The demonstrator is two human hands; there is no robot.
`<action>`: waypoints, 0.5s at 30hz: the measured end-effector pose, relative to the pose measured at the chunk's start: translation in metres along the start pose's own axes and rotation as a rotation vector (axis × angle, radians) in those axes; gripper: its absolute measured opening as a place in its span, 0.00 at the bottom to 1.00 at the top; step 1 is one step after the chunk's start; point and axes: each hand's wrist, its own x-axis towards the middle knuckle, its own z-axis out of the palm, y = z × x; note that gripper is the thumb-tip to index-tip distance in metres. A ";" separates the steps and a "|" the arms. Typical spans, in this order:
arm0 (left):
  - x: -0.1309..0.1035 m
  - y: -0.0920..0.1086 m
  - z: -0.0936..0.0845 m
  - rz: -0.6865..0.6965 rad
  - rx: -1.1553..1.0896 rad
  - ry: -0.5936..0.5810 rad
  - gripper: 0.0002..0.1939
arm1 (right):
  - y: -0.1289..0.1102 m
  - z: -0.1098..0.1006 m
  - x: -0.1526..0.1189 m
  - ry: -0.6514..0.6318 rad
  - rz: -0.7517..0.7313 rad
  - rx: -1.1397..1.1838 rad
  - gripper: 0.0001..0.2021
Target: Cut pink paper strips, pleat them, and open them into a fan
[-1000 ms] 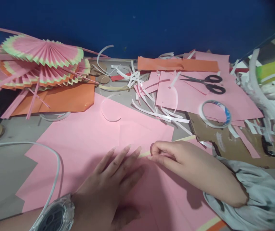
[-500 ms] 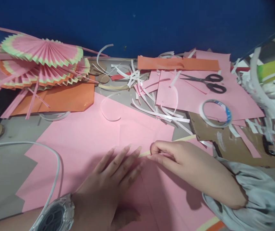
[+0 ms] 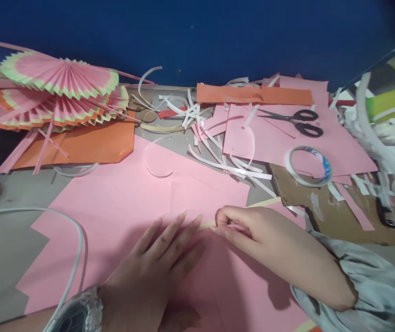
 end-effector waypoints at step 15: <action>0.000 0.000 -0.001 0.004 0.000 0.007 0.40 | -0.002 0.000 0.001 0.042 -0.009 0.020 0.11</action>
